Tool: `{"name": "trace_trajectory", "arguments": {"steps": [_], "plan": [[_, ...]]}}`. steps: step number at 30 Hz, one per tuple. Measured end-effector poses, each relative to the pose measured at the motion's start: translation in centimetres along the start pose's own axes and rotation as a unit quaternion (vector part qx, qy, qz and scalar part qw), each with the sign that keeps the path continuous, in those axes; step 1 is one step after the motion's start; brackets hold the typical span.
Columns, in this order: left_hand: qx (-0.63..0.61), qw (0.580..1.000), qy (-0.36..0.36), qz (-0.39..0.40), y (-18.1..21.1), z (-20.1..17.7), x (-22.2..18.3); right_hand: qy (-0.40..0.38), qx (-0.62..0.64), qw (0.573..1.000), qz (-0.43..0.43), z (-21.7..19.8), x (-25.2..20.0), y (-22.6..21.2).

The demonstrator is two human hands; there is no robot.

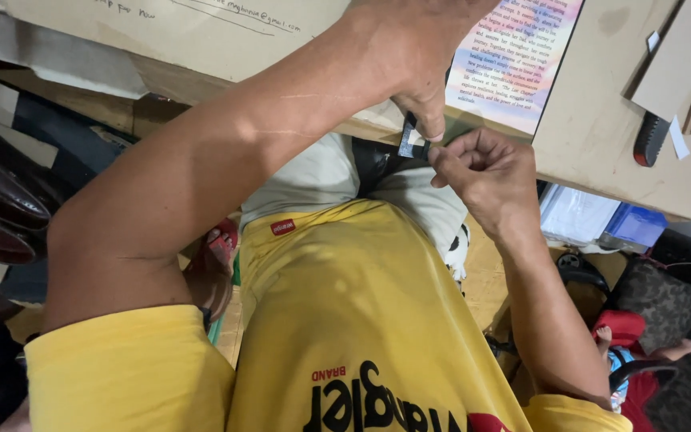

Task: Assembling a rigid book cover by applying a printed adhesive sheet to a cardboard base and smoothing it with a cloth.

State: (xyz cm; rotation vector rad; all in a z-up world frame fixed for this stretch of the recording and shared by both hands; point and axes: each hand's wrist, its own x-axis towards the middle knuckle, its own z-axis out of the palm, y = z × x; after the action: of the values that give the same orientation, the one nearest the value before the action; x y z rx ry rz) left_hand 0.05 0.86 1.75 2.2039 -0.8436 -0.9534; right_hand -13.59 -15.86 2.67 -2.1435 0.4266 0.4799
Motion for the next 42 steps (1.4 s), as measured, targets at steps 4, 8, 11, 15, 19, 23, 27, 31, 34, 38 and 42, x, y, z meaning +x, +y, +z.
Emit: {"name": "trace_trajectory", "arguments": {"steps": [4, 8, 11, 15, 19, 23, 27, 31, 34, 38, 42], "plan": [[0.015, 1.0, 0.007, 0.003, -0.1, 0.1, 0.4, -0.017, 0.01, 1.0, -0.004, -0.1, 0.2, -0.1], [0.017, 1.0, -0.005, -0.014, 0.0, 0.0, 0.3, -0.017, 0.022, 1.0, 0.0, 0.1, 0.1, 0.0], [0.037, 0.999, 0.02, -0.005, -0.2, 0.3, 0.8, -0.015, 0.034, 0.999, 0.002, 0.2, -0.1, 0.0], [0.042, 0.999, 0.011, -0.015, 0.3, -0.4, -0.1, -0.018, 0.023, 0.999, -0.014, 0.0, -0.2, 0.4], [0.036, 0.999, 0.017, 0.0, 0.1, -0.1, 0.1, -0.017, -0.003, 1.0, 0.002, 0.0, -0.4, -0.1], [0.062, 0.998, 0.033, 0.003, -0.4, 0.6, 1.1, -0.079, 0.018, 0.996, -0.033, -1.4, -0.7, 0.1], [0.043, 0.997, 0.054, 0.018, -1.1, 1.3, 2.0, 0.003, -0.157, 0.967, -0.201, -2.1, -1.3, 0.1], [-0.004, 0.998, 0.049, 0.041, -1.6, 1.6, 2.7, 0.038, -0.329, 0.833, -0.443, -2.5, -0.8, 0.3], [0.002, 0.998, 0.05, 0.041, -1.4, 1.5, 2.5, 0.062, -0.383, 0.798, -0.461, -2.7, -0.3, 1.1], [0.034, 0.998, 0.053, 0.024, -0.9, 1.0, 1.9, 0.054, -0.394, 0.793, -0.462, -2.9, -0.1, 0.8], [0.006, 1.0, 0.027, 0.014, -0.5, 0.7, 1.5, 0.059, -0.435, 0.758, -0.482, -3.1, 0.2, 0.7]]}}
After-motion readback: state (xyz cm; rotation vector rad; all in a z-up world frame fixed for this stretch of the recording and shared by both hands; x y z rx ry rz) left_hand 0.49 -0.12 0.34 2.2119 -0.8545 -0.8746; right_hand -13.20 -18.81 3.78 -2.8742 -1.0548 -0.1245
